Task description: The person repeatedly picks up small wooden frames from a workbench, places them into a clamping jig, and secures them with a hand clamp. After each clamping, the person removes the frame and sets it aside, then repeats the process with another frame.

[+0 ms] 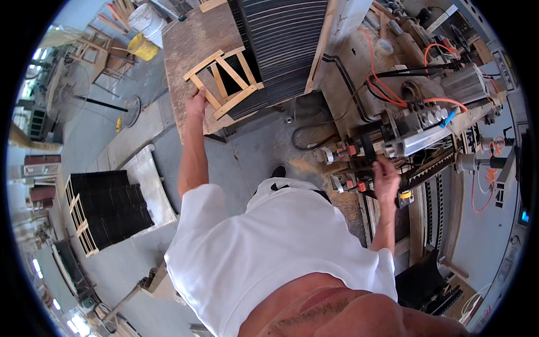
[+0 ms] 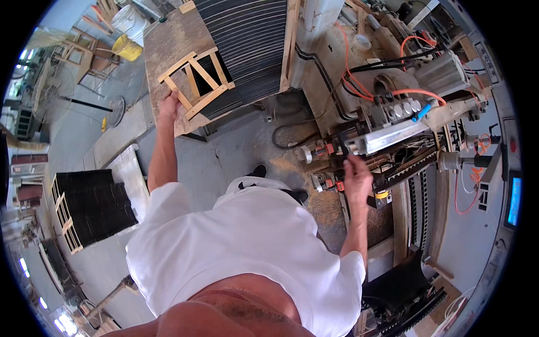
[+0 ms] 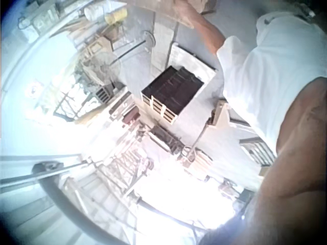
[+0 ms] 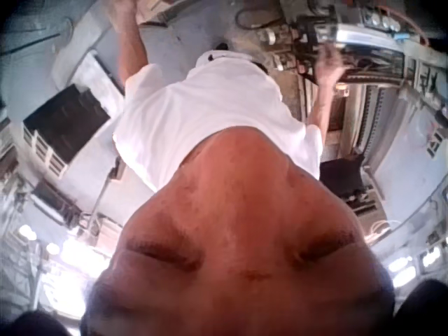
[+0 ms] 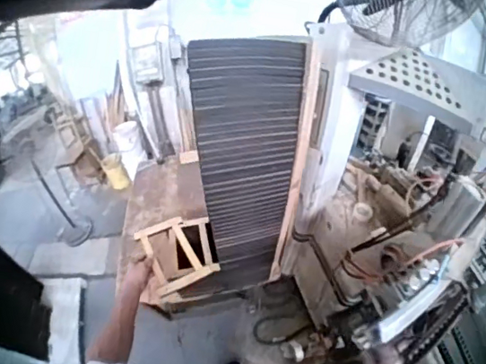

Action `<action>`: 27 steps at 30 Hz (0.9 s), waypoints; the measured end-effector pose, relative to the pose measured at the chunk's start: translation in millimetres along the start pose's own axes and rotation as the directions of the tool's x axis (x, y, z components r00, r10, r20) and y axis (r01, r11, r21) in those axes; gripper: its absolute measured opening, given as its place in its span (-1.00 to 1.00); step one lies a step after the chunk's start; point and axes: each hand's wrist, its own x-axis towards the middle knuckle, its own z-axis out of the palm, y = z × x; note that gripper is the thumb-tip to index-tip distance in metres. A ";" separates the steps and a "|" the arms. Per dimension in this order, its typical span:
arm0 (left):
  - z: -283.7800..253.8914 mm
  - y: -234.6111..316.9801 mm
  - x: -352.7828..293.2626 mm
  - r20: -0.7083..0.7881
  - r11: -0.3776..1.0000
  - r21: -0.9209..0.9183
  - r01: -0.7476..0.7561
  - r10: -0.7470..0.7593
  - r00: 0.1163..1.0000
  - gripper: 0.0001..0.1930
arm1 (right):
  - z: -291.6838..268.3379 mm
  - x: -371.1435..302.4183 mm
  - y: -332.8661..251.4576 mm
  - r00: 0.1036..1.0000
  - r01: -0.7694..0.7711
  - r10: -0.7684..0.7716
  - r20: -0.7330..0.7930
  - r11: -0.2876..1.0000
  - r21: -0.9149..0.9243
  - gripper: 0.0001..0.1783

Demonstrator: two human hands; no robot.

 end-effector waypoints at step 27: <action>122.5 -183.8 -233.9 0.886 0.689 0.461 -0.560 -0.397 0.241 -0.70 | 4.1 -140.2 -84.2 0.889 -0.454 0.437 -0.137 0.878 -0.153 -0.66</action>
